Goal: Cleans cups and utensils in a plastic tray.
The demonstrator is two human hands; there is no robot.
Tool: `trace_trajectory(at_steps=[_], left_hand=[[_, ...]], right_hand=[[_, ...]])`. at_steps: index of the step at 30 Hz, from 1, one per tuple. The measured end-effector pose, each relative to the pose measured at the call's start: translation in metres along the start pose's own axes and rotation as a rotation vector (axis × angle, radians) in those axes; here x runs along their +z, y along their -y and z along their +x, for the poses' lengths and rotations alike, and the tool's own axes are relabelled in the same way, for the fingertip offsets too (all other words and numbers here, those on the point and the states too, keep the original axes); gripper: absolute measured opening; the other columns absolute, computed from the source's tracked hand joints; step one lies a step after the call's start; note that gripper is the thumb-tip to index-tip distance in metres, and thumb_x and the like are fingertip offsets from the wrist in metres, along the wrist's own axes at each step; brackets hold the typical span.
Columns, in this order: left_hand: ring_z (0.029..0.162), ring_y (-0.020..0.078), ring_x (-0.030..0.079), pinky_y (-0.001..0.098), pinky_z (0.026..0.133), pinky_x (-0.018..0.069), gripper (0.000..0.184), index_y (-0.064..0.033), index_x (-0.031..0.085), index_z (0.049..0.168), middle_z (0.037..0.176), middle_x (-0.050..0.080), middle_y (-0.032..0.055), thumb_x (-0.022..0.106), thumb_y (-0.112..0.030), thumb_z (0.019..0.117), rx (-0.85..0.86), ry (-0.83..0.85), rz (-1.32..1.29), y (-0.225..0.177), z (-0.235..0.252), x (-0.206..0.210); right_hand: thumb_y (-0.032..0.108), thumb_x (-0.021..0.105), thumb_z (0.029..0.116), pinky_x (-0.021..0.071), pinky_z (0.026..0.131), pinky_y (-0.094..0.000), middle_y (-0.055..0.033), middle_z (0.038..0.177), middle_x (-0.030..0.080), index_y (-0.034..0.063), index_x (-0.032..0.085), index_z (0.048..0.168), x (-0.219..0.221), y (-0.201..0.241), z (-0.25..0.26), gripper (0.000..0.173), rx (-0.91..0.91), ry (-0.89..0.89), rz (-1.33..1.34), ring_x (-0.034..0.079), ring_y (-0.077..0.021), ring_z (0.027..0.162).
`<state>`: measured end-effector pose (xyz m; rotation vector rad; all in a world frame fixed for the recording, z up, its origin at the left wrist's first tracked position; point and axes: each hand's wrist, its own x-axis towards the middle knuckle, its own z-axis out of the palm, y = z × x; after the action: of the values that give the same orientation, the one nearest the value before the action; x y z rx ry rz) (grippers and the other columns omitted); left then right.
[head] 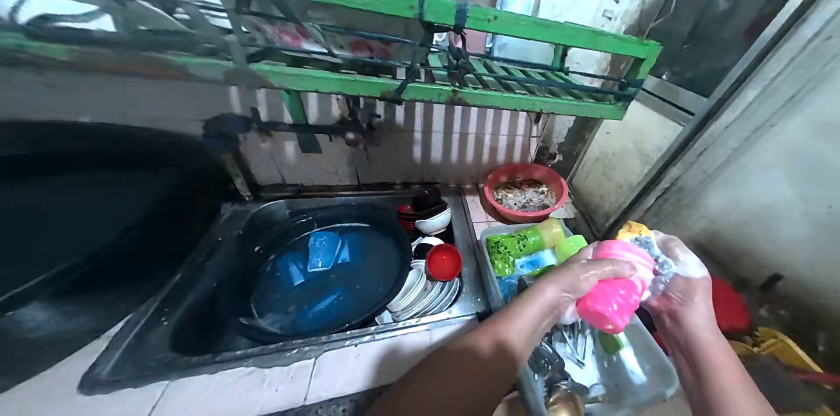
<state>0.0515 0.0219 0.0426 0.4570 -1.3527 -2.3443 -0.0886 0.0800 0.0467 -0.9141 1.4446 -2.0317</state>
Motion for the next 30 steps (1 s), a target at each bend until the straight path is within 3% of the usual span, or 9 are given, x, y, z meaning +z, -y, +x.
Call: trace_trajectory(at_steps=[2, 4, 7, 11, 16, 20, 23, 26, 30], left_hand=[[0.106, 0.0282, 0.067, 0.0459, 0.089, 0.057, 0.079, -0.0195, 0.028, 0.16, 0.129, 0.063, 0.0193, 0.071, -0.019, 0.094, -0.012, -0.045, 0.351, -0.006, -0.002, 0.002], [0.116, 0.0346, 0.064, 0.0561, 0.093, 0.0551, 0.092, -0.0216, 0.028, 0.162, 0.14, 0.056, 0.0212, 0.08, -0.021, 0.0861, 0.041, -0.108, 0.768, -0.002, 0.0, 0.0], [0.123, 0.0361, 0.058, 0.0585, 0.098, 0.0514, 0.07, -0.0176, 0.049, 0.148, 0.146, 0.05, 0.0208, 0.081, -0.03, 0.087, 0.082, -0.26, 0.834, 0.007, 0.006, -0.024], [0.136, 0.0321, 0.051, 0.0545, 0.108, 0.0449, 0.048, -0.0039, 0.062, 0.128, 0.151, 0.047, 0.0161, 0.067, -0.041, 0.098, 0.104, -0.334, 0.969, 0.005, 0.015, -0.021], [0.114, 0.0315, 0.065, 0.054, 0.098, 0.0508, 0.037, -0.0072, 0.072, 0.109, 0.114, 0.071, 0.0132, 0.052, -0.038, 0.1065, 0.157, -0.095, 1.542, 0.006, 0.014, 0.005], [0.104, 0.0337, 0.068, 0.061, 0.1, 0.0456, 0.028, -0.0094, 0.07, 0.116, 0.106, 0.073, 0.0137, 0.059, -0.03, 0.102, 0.019, 0.085, 1.777, 0.023, 0.008, 0.015], [0.115, 0.0414, 0.063, 0.0672, 0.102, 0.0416, 0.03, -0.0053, 0.065, 0.126, 0.12, 0.068, 0.0203, 0.061, -0.018, 0.0998, -0.227, 0.068, 1.743, 0.016, 0.005, 0.01], [0.116, 0.0405, 0.064, 0.0647, 0.096, 0.0485, 0.032, -0.0078, 0.063, 0.132, 0.123, 0.067, 0.0203, 0.056, -0.017, 0.1027, -0.224, -0.127, 1.549, -0.006, 0.008, -0.017], [0.109, 0.0339, 0.065, 0.0528, 0.092, 0.0526, 0.036, -0.0014, 0.057, 0.135, 0.124, 0.064, 0.0228, 0.062, -0.013, 0.1009, -0.145, -0.331, 0.803, -0.009, 0.015, -0.045]], right_hand=[[0.017, 0.048, 0.1034, 0.058, 0.069, -0.0307, -0.0015, 0.086, 0.067, 0.0052, 0.065, 0.106, -0.008, 0.0, 0.003, 0.021, -0.047, -0.05, -0.228, 0.065, -0.0083, 0.075], [0.023, 0.054, 0.1045, 0.0554, 0.071, -0.0432, -0.0116, 0.092, 0.067, 0.0, 0.067, 0.113, -0.026, 0.007, 0.005, 0.028, -0.036, -0.092, -0.585, 0.063, -0.0174, 0.077], [0.032, 0.059, 0.1042, 0.0521, 0.081, -0.0589, -0.0214, 0.105, 0.069, 0.0029, 0.068, 0.119, -0.058, 0.015, 0.006, 0.034, 0.246, 0.007, -0.898, 0.066, -0.0337, 0.091], [0.028, 0.07, 0.0958, 0.0503, 0.096, -0.0604, -0.0219, 0.117, 0.068, 0.0048, 0.067, 0.123, -0.062, -0.008, -0.023, 0.035, 0.493, 0.481, -1.32, 0.065, -0.0377, 0.11], [0.022, 0.072, 0.088, 0.0449, 0.102, -0.0673, -0.0246, 0.139, 0.057, 0.0069, 0.056, 0.141, -0.05, -0.043, -0.051, 0.057, 0.662, 0.953, -1.781, 0.055, -0.045, 0.129], [0.016, 0.065, 0.0916, 0.0465, 0.099, -0.0678, -0.0256, 0.139, 0.058, 0.0041, 0.056, 0.14, -0.044, -0.053, -0.057, 0.051, 0.638, 0.887, -1.814, 0.057, -0.0456, 0.127], [0.017, 0.062, 0.0942, 0.0477, 0.1, -0.0661, -0.0255, 0.138, 0.058, 0.0057, 0.053, 0.142, -0.045, -0.056, -0.056, 0.05, 0.67, 0.813, -1.806, 0.058, -0.0448, 0.126], [0.017, 0.069, 0.0932, 0.0447, 0.105, -0.0641, -0.0251, 0.139, 0.058, 0.0087, 0.047, 0.149, -0.05, -0.032, -0.035, 0.06, 0.661, 0.794, -1.666, 0.057, -0.0428, 0.129], [0.012, 0.078, 0.0856, 0.0475, 0.105, -0.0565, -0.0251, 0.14, 0.056, 0.0054, 0.042, 0.154, -0.044, 0.024, -0.02, 0.078, 0.246, 0.434, -1.148, 0.058, -0.0378, 0.124]])
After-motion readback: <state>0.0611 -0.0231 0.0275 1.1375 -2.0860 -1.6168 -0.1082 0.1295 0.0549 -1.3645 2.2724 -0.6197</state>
